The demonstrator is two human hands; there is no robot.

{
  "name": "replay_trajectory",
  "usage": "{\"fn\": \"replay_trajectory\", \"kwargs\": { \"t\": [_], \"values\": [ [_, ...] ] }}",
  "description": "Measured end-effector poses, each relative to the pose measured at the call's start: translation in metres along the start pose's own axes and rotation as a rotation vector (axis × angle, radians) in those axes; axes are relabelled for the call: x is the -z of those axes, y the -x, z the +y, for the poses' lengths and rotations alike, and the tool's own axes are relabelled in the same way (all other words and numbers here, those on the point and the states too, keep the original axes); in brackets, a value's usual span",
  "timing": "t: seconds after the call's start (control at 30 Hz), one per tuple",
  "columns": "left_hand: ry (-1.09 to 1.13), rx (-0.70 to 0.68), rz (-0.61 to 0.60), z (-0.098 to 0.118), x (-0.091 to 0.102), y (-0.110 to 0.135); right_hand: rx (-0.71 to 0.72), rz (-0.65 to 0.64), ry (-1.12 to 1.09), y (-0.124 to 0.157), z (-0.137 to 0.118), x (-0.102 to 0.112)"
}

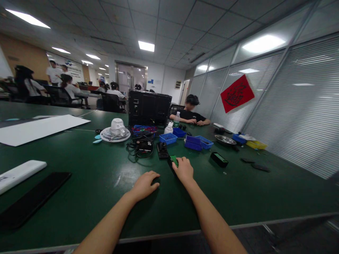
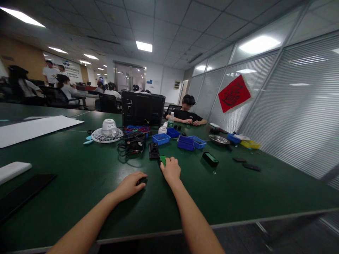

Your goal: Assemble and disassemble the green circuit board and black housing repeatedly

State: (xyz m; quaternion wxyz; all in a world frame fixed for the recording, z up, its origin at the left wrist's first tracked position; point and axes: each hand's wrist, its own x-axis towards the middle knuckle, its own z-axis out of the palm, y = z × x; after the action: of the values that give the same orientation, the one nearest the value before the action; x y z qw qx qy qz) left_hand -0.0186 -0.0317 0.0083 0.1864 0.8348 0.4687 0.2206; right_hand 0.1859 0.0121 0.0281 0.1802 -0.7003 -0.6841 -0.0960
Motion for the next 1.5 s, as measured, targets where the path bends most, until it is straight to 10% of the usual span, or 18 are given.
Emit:
{"fn": "replay_trajectory", "kwargs": {
  "t": [0.53,0.93,1.5],
  "values": [
    [0.015,0.010,0.004,0.004,0.003,0.002,-0.005,-0.123,-0.107,0.000,0.005,-0.005],
    [0.005,-0.021,0.013,-0.002,-0.001,0.001,-0.269,-0.333,-0.080,-0.016,0.031,0.011],
    [0.012,-0.008,0.001,0.002,0.003,0.002,-0.245,-0.311,-0.089,-0.011,0.023,0.005]
  ]
}}
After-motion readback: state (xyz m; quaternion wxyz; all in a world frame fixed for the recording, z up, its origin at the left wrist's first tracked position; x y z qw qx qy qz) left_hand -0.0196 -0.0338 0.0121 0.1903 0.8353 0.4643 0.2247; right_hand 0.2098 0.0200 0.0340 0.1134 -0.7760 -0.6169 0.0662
